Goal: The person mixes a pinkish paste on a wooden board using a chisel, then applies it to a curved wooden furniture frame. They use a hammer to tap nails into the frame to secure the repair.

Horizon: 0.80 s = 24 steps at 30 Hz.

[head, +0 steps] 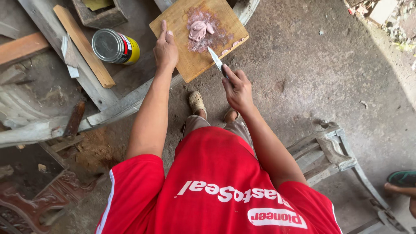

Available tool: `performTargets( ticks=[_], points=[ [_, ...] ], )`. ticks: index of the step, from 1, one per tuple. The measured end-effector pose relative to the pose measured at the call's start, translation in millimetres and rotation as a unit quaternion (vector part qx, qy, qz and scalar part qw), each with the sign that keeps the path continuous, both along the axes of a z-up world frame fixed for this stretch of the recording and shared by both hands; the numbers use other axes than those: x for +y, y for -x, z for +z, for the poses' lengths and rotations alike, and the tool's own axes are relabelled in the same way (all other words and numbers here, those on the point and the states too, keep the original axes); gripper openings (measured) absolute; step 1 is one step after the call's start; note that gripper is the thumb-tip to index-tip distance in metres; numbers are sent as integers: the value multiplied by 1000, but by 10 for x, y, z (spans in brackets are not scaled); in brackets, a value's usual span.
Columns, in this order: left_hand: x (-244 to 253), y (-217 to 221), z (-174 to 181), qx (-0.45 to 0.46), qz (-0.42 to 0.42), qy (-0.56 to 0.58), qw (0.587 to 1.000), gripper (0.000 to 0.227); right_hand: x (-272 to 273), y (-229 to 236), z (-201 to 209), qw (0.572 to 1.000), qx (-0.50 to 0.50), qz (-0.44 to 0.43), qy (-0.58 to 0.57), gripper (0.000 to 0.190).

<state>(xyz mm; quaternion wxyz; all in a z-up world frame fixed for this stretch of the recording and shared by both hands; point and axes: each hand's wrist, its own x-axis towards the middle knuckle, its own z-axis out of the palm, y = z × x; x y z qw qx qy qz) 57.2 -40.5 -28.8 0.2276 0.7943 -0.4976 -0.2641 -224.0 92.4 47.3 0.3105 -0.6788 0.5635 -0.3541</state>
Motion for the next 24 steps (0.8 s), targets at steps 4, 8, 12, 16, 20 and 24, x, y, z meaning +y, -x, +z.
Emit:
performTargets(
  ticks=[4,8,12,16,20,24],
  points=[
    [45,-15,-56,37,13,-17,999,49,109,46,-47,994,96,-24,-42,46],
    [34,-28,-108,25,10,1,1000,50,233,281,40,999,22,-36,-25,44],
    [94,-5,-140,19,11,-5,1000,50,151,148,62,998,-13,-50,24,43],
    [-13,-44,-35,25,0,-2,1000,50,21,-90,3,995,34,-80,55,44],
    [-7,23,4,64,17,-45,997,50,253,36,71,996,41,-78,22,45],
    [33,-14,13,17,11,-19,1000,50,309,-41,125,997,8,-50,49,45]
  ],
)
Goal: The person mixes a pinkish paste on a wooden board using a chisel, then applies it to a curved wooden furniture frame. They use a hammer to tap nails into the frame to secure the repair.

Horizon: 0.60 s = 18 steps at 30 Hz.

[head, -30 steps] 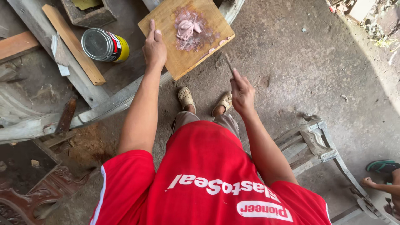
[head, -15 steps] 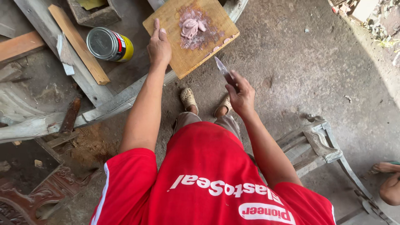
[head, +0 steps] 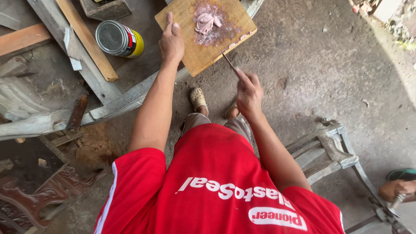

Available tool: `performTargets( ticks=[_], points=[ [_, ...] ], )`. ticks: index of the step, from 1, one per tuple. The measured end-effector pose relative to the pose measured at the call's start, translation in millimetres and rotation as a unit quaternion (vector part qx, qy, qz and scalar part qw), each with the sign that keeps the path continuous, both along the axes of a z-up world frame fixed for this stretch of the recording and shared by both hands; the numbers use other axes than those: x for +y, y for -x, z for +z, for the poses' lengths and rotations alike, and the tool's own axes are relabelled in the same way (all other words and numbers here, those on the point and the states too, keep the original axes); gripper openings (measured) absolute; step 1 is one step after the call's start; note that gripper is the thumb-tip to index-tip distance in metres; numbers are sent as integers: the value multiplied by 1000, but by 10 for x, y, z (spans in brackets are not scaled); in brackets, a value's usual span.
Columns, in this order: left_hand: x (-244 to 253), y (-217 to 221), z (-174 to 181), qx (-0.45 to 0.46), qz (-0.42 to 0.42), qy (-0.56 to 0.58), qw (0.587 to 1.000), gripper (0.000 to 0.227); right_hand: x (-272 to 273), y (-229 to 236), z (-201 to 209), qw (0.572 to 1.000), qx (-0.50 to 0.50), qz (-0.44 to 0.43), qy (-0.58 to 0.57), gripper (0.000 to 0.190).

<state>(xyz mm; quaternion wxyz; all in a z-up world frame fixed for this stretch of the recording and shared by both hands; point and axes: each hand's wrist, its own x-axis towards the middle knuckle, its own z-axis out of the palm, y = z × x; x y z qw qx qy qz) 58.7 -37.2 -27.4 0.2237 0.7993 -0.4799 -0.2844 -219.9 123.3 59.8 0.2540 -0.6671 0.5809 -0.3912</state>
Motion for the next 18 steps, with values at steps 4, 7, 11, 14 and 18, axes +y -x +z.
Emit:
performTargets(
  ticks=[4,7,11,14,18],
  points=[
    [3,-40,-52,2,-6,1,1000,51,-195,-214,-83,996,46,14,-75,45],
    [-78,-6,-106,12,-19,22,1000,50,-138,-177,-132,986,162,28,3,62],
    [95,-39,-180,39,8,26,999,49,193,79,-84,986,158,43,-40,60],
    [-183,-40,-124,9,-18,48,999,51,21,111,13,994,25,29,-105,51],
    [73,27,-139,8,-4,6,1000,51,22,-169,30,982,-61,11,-177,33]
  ],
)
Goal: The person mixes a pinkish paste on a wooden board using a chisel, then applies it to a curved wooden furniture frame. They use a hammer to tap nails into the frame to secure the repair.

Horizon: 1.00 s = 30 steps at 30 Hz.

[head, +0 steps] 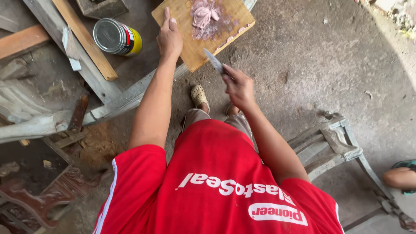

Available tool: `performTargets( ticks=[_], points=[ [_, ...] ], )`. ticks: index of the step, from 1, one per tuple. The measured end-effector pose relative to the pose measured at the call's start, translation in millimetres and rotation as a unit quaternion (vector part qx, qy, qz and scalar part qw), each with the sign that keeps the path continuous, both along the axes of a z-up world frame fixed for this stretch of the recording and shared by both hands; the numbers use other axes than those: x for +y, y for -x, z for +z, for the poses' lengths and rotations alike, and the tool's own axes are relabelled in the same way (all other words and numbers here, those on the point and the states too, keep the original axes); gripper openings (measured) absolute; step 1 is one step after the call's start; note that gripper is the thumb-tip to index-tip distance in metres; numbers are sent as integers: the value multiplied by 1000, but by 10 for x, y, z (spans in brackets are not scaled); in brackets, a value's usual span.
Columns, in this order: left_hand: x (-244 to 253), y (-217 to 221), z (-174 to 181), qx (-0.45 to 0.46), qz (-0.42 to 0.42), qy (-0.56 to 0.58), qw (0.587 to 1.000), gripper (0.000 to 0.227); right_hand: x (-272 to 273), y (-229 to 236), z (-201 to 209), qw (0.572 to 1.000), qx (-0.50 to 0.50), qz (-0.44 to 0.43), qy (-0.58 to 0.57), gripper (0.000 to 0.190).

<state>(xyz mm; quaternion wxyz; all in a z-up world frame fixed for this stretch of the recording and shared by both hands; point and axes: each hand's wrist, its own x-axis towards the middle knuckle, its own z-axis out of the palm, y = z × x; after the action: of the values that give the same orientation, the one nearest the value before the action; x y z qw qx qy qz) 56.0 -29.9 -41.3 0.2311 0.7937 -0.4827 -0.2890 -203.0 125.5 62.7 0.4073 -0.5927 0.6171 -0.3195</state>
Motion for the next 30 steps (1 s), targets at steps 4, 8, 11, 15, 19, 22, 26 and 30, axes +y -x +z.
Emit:
performTargets(
  ticks=[4,8,11,15,19,22,26,30],
  points=[
    [-109,-80,146,-2,-1,-1,1000,51,-297,-272,-124,995,68,-23,68,26],
    [-13,-9,64,22,-4,-2,1000,52,-62,-7,-33,992,94,-18,80,24],
    [-107,-36,34,34,7,5,999,51,-141,293,250,991,106,-10,84,23],
    [19,-33,-77,16,-10,79,997,48,-490,715,578,968,226,-25,107,23],
    [-74,-4,-80,42,10,39,998,48,-821,819,693,936,313,-19,162,26],
    [-41,9,-106,46,18,58,997,48,-797,672,690,952,298,17,74,24],
    [71,27,-98,43,28,59,997,47,-545,336,692,951,303,56,35,25],
    [-32,-1,-48,47,19,58,997,47,-394,99,651,945,293,81,123,27]
  ],
)
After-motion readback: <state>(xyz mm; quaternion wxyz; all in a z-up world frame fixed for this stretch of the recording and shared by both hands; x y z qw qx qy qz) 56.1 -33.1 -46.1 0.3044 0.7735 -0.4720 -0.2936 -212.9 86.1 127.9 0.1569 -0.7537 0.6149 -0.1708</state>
